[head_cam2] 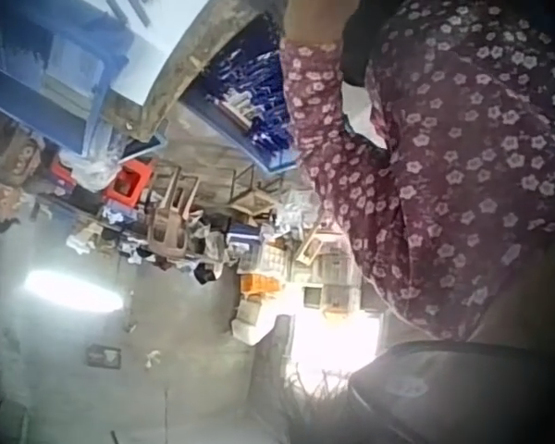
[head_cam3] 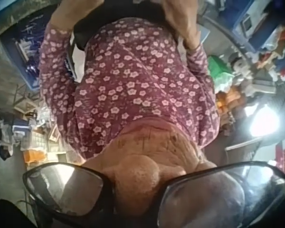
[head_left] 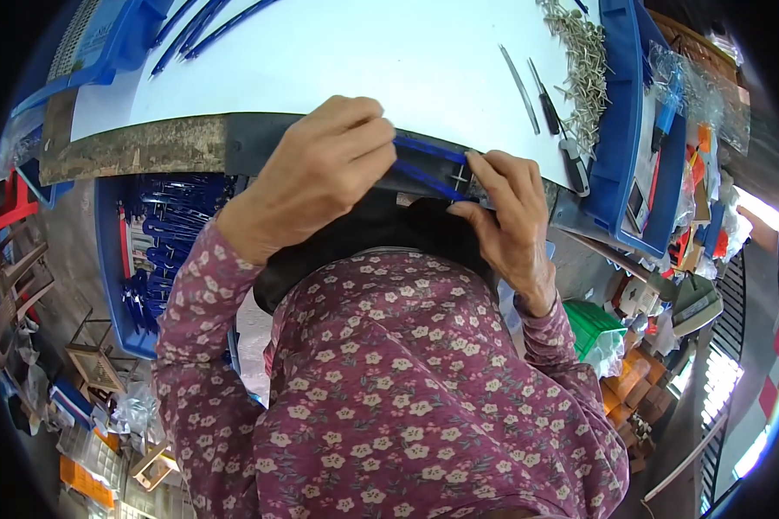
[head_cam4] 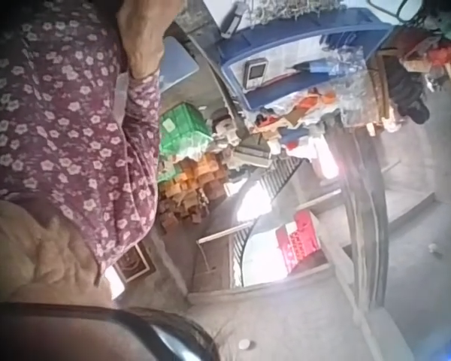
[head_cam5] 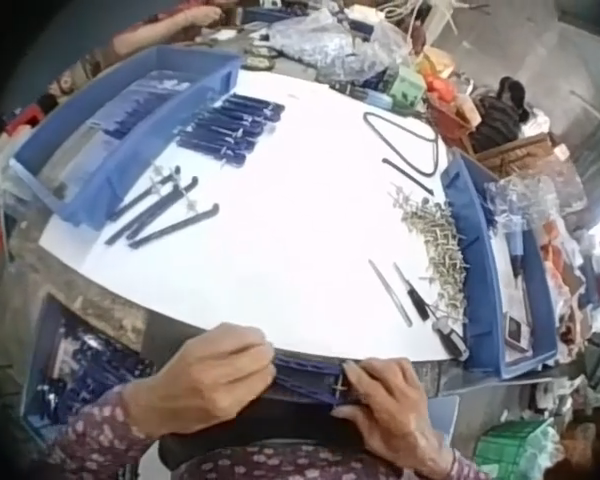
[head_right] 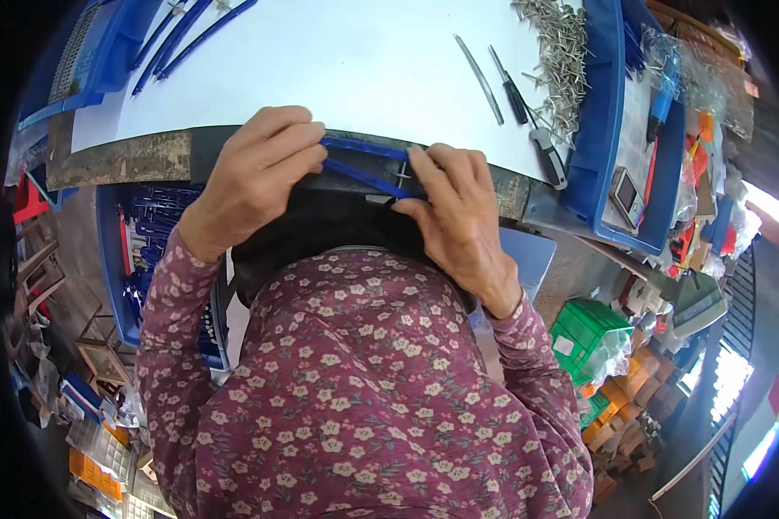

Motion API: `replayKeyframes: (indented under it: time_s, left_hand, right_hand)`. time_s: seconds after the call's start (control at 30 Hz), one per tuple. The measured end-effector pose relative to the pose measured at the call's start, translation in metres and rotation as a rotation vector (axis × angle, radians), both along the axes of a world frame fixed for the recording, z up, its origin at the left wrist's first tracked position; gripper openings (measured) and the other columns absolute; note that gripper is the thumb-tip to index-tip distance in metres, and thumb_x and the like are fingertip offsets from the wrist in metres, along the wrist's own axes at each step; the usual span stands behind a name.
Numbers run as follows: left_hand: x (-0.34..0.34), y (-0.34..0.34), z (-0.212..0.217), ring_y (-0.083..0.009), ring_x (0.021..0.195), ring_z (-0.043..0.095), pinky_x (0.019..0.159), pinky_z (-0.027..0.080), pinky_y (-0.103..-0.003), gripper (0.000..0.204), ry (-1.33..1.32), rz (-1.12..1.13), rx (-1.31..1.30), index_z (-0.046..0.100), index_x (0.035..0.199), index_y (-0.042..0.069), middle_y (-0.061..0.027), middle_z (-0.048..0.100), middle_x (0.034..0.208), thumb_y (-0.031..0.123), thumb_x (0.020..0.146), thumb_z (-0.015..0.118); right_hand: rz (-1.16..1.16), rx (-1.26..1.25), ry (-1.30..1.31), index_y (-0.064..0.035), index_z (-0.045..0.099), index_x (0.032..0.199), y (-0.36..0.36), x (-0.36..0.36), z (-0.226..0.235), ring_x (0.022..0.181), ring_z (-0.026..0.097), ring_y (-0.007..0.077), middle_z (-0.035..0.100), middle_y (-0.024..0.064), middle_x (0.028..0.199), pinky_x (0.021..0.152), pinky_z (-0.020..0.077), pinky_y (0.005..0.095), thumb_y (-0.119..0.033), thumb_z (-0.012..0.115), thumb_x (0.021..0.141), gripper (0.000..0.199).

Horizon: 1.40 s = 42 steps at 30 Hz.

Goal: Assembling small blue plastic components by hand at a manual workstation.

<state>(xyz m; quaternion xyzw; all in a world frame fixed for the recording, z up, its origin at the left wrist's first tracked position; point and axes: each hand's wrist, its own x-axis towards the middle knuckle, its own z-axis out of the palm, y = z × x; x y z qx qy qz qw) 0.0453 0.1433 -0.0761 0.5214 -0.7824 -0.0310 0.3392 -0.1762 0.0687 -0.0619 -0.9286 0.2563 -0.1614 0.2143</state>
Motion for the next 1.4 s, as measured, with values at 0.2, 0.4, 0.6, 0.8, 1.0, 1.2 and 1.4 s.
replayKeyframes:
  time_s: [0.2, 0.4, 0.6, 0.8, 1.0, 1.2, 1.4]
  left_hand:
    - [0.044, 0.033, 0.003, -0.0295, 0.093, 0.057, 0.079, 0.048, -0.036, 0.016, 0.019, 0.190, 0.124, 0.060, 0.082, -0.004, -0.0129, 0.061, 0.091, -0.007, 0.066, 0.061]
    - [0.091, 0.085, 0.011, -0.0298, 0.097, 0.057, 0.081, 0.047, -0.036, 0.019, -0.078, 0.374, 0.166, 0.062, 0.086, -0.002, -0.0124, 0.064, 0.094, -0.010, 0.069, 0.061]
    - [0.020, 0.028, -0.002, -0.0288, 0.097, 0.057, 0.076, 0.051, -0.034, 0.023, 0.073, 0.096, 0.073, 0.062, 0.085, -0.004, -0.0120, 0.062, 0.097, -0.012, 0.064, 0.062]
    - [0.009, 0.007, -0.008, -0.0289, 0.094, 0.057, 0.080, 0.049, -0.035, 0.012, 0.062, 0.030, 0.026, 0.059, 0.078, -0.004, -0.0123, 0.061, 0.091, -0.006, 0.066, 0.062]
    - [0.073, 0.071, 0.005, -0.0289, 0.097, 0.059, 0.086, 0.046, -0.037, 0.015, 0.008, 0.377, 0.192, 0.063, 0.085, -0.002, -0.0121, 0.064, 0.097, -0.009, 0.072, 0.060]
    - [0.055, 0.072, 0.014, -0.0296, 0.098, 0.058, 0.085, 0.046, -0.037, 0.015, 0.028, 0.359, 0.192, 0.062, 0.083, -0.003, -0.0128, 0.064, 0.097, -0.009, 0.069, 0.061]
    - [0.004, 0.007, -0.003, -0.0290, 0.099, 0.056, 0.086, 0.047, -0.034, 0.015, 0.013, 0.050, 0.044, 0.058, 0.085, -0.004, -0.0117, 0.060, 0.098, -0.003, 0.069, 0.059]
  right_hand:
    - [0.169, 0.032, -0.098, 0.0020, 0.054, 0.109, 0.001, 0.053, -0.015, 0.081, 0.047, 0.0255, 0.053, 0.0113, 0.094, 0.072, 0.0405, 0.0345, -0.013, 0.073, 0.063, 0.051]
    - [0.374, -0.046, -0.263, 0.0021, 0.052, 0.089, 0.018, 0.120, -0.029, 0.076, 0.043, 0.0231, 0.048, 0.0099, 0.088, 0.070, 0.0387, 0.0317, -0.012, 0.069, 0.064, 0.033]
    - [0.099, 0.032, -0.140, 0.0024, 0.053, 0.112, 0.005, 0.020, -0.005, 0.085, 0.055, 0.0293, 0.054, 0.0168, 0.099, 0.071, 0.0468, 0.0361, -0.003, 0.069, 0.067, 0.049]
    - [-0.016, 0.077, -0.160, 0.0024, 0.055, 0.111, 0.002, 0.010, -0.015, 0.075, 0.057, 0.0263, 0.054, 0.0147, 0.094, 0.061, 0.0470, 0.0322, 0.001, 0.071, 0.065, 0.049]
    - [0.377, 0.083, -0.402, 0.0063, 0.051, 0.096, 0.011, 0.099, -0.031, 0.076, 0.052, 0.0298, 0.050, 0.0148, 0.085, 0.066, 0.0453, 0.0351, 0.001, 0.064, 0.066, 0.033]
    - [0.327, 0.036, -0.381, 0.0074, 0.051, 0.100, 0.011, 0.084, -0.027, 0.079, 0.053, 0.0298, 0.051, 0.0174, 0.091, 0.067, 0.0464, 0.0351, 0.001, 0.066, 0.065, 0.039]
    - [0.010, -0.031, -0.062, 0.0004, 0.059, 0.106, -0.003, 0.002, -0.009, 0.081, 0.055, 0.0297, 0.057, 0.0135, 0.095, 0.066, 0.0461, 0.0350, -0.004, 0.072, 0.064, 0.044]
